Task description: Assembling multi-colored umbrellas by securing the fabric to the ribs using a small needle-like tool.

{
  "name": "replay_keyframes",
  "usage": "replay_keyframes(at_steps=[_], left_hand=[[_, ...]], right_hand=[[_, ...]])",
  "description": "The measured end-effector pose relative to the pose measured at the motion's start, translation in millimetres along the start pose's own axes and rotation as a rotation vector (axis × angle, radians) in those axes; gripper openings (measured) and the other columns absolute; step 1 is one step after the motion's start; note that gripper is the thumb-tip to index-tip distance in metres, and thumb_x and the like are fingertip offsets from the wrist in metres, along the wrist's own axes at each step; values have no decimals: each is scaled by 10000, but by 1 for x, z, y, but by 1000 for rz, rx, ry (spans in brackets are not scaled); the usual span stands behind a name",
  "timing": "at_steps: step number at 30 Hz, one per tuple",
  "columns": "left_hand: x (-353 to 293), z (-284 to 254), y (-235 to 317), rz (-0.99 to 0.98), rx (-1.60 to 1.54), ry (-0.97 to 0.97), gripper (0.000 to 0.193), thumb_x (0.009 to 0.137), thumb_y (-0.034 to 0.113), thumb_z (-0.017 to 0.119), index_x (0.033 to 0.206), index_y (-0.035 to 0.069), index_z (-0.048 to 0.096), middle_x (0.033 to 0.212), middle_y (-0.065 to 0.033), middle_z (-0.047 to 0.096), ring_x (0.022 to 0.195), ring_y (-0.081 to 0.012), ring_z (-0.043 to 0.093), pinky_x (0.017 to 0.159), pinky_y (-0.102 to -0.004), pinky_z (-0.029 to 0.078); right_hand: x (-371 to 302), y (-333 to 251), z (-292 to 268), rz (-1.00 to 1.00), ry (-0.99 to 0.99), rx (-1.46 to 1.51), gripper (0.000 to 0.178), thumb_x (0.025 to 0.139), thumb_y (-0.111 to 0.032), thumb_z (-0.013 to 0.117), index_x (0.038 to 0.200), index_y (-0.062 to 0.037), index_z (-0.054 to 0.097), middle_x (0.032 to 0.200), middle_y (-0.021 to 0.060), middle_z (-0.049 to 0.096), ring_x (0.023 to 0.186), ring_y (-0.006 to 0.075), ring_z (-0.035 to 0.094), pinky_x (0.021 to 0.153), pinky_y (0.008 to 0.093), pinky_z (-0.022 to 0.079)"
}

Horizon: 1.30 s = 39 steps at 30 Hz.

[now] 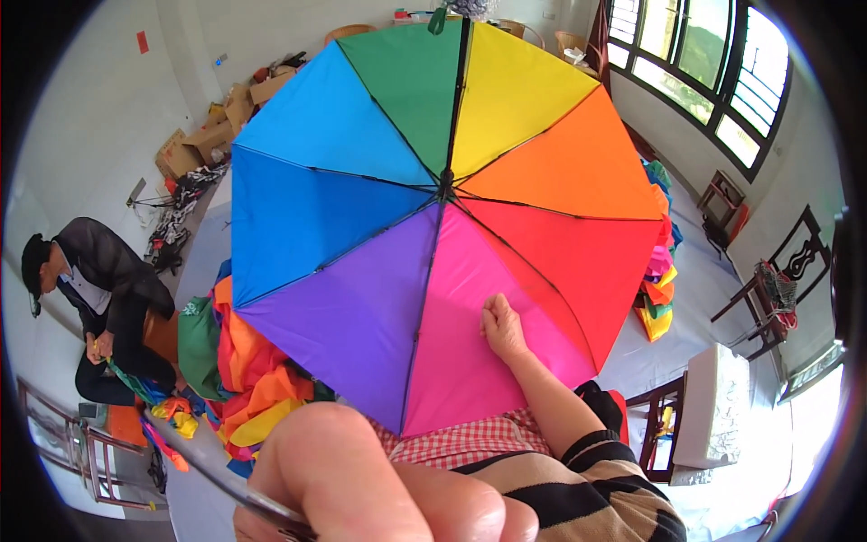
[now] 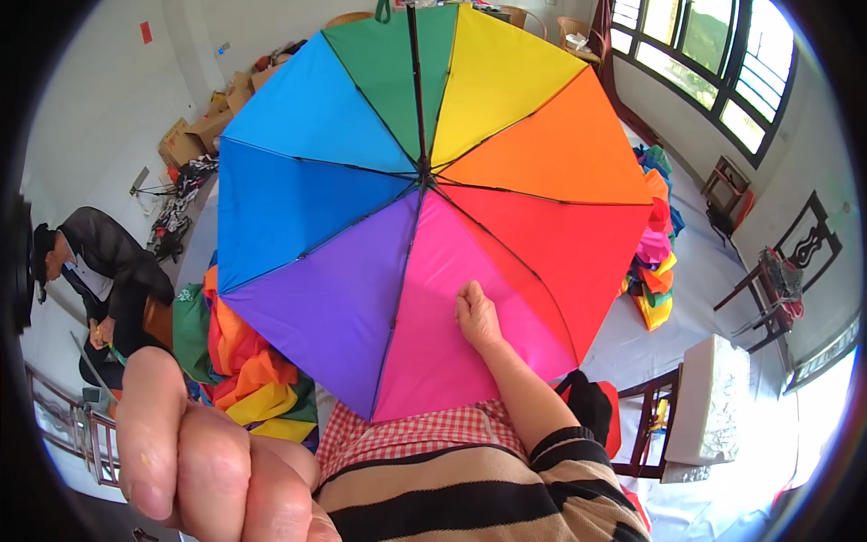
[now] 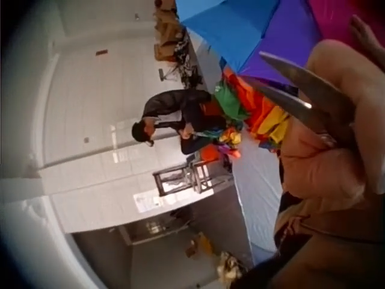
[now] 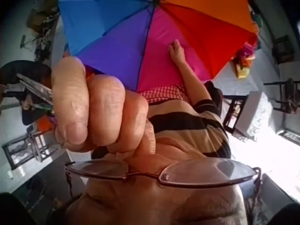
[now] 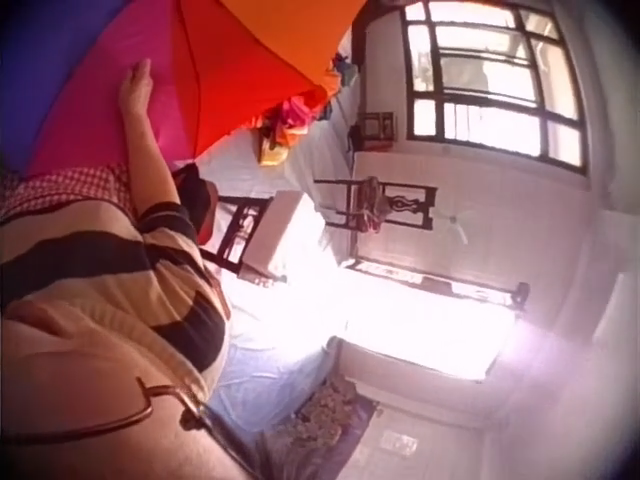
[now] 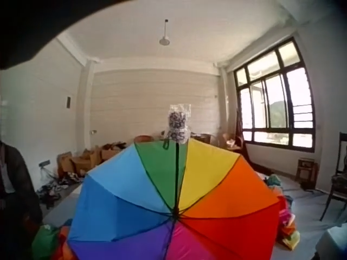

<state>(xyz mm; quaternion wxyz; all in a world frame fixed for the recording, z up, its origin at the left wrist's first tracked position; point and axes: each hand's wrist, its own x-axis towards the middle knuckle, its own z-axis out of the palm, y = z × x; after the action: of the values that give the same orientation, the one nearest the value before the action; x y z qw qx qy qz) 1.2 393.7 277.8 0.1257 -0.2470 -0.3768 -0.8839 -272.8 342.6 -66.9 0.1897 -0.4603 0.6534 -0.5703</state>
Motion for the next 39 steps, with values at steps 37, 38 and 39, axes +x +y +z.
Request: replay_keyframes(at_steps=[37,38,39], left_hand=[[-76,-379,-128,-133,1853,1233,296,820,171,706,977,-12,534,858,-130,584,759,-279,585,697,-395,478],[-66,-388,-135,-136,1910,1205,318,800,164,722,988,-13,537,919,-163,602,816,-335,597,742,-427,478],[-61,-397,-140,-175,1891,1188,318,800,164,722,988,-13,537,919,-163,602,816,-335,597,742,-427,478]], right_hand=[[15,-32,-81,65,132,277,46,961,-104,496,927,-83,472,647,34,553,550,132,560,491,252,438],[18,-44,-105,56,173,252,50,962,-110,494,928,-80,473,654,35,553,559,131,560,501,250,440],[21,-54,-123,48,205,232,54,964,-115,492,929,-77,474,661,36,553,569,130,560,511,248,443]])
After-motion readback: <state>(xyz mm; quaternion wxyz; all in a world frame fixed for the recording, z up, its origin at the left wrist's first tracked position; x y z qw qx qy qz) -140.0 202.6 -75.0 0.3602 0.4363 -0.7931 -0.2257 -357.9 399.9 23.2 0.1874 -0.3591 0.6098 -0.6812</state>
